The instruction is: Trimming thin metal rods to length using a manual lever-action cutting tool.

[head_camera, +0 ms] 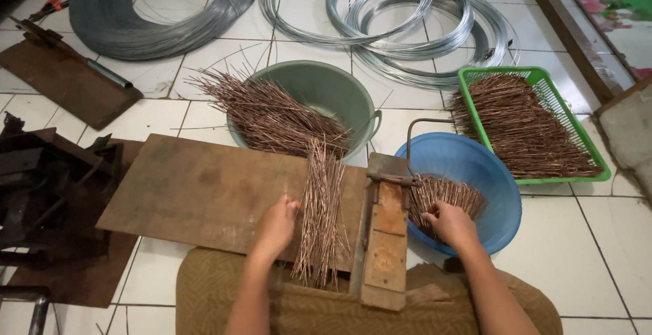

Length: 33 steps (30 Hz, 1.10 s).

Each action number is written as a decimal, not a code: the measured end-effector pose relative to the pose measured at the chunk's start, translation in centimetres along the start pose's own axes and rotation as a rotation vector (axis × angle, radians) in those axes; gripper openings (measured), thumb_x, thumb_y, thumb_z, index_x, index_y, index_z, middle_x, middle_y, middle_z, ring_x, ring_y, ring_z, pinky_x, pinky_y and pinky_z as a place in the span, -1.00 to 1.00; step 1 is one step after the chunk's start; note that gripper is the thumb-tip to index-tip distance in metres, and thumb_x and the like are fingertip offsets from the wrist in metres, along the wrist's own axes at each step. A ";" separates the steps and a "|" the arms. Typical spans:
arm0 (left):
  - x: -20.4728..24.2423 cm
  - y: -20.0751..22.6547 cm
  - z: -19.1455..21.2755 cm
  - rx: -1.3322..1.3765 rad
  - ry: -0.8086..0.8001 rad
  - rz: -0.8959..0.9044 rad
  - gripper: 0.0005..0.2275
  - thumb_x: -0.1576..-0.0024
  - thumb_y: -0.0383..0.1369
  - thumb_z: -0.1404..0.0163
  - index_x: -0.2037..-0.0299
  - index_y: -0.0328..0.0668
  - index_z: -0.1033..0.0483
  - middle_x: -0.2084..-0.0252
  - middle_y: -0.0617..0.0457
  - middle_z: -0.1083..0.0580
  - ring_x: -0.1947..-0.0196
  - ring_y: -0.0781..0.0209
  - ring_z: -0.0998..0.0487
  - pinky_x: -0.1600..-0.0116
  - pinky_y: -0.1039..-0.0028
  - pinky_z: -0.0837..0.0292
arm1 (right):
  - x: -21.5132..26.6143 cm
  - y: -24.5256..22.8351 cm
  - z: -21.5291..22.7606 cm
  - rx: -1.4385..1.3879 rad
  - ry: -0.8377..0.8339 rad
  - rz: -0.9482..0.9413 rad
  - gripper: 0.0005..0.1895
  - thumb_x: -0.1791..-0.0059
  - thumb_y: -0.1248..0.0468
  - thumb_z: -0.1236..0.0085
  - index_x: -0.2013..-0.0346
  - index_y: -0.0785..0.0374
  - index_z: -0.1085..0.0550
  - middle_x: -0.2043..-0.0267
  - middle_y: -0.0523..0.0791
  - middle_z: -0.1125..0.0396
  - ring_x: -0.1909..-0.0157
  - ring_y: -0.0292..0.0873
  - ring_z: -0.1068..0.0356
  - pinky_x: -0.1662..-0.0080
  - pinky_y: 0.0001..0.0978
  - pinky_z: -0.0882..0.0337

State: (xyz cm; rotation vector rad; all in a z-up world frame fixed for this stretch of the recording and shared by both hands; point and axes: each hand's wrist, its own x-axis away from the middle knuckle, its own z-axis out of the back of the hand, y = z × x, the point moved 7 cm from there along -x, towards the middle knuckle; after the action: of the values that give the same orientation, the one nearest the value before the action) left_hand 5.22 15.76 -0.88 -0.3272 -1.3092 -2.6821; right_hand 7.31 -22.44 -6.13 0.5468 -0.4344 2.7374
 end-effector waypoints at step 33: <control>0.9 12.4 -10.7 0.873 -0.015 -0.500 -0.83 -0.40 -0.35 0.34 0.05 -0.21 -0.31 0.50 0.15 -0.28 0.58 0.37 -0.33 0.45 0.68 -0.25 | -1.4 1.4 0.3 -0.229 0.155 0.083 -0.72 -0.10 0.00 -0.10 0.07 0.04 -0.61 0.25 -0.12 -0.58 0.27 -0.10 -0.47 0.15 -0.23 -0.45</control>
State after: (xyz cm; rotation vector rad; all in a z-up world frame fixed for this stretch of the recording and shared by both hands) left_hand 5.59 -0.29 2.36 0.1077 -2.6406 -2.0789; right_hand 8.10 -24.14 -6.77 0.2614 -0.7337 2.7320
